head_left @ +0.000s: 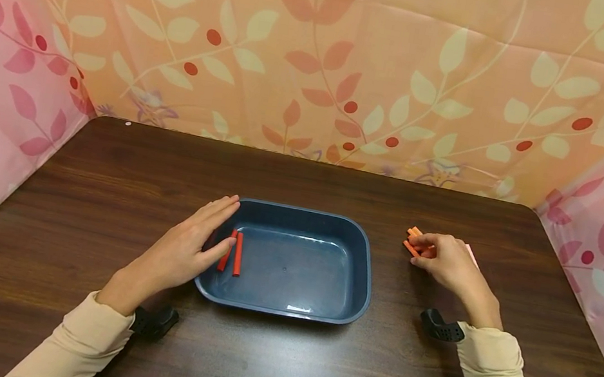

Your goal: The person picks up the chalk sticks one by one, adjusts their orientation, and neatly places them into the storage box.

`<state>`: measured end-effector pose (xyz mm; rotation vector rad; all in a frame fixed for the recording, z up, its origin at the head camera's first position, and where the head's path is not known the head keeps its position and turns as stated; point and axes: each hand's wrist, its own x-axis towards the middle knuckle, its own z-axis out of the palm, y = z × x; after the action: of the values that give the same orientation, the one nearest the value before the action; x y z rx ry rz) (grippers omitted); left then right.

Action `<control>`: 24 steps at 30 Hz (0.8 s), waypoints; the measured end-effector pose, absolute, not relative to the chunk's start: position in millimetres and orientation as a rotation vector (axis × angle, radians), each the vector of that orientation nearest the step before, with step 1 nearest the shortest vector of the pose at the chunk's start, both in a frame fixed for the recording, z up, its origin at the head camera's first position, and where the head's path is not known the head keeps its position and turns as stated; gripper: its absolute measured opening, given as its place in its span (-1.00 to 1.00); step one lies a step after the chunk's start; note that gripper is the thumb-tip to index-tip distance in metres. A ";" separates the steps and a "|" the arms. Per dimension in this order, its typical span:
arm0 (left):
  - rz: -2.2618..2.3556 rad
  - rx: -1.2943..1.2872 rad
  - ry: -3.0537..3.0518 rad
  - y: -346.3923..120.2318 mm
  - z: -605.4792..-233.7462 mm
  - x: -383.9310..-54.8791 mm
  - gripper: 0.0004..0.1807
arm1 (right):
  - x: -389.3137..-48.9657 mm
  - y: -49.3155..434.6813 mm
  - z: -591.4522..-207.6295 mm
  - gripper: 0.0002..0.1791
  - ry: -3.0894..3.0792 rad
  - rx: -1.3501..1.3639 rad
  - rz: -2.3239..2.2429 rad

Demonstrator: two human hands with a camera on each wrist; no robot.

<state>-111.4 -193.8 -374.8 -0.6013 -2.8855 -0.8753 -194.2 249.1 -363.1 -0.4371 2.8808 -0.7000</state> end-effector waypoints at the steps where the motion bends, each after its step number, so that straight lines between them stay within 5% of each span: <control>1: -0.877 -0.602 -2.885 -193.7 -374.7 -111.3 -0.28 | -193.9 249.1 -363.3 -0.67 2.883 -0.444 -0.688; 24: -0.876 -0.601 -2.894 -193.9 -375.6 -111.9 -0.28 | -183.2 243.0 -348.5 -0.79 2.878 -0.564 -0.652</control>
<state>-111.9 -193.9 -375.6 -0.6014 -2.8941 -0.8755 -183.2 243.0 -348.5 -0.5643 2.8780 -0.6520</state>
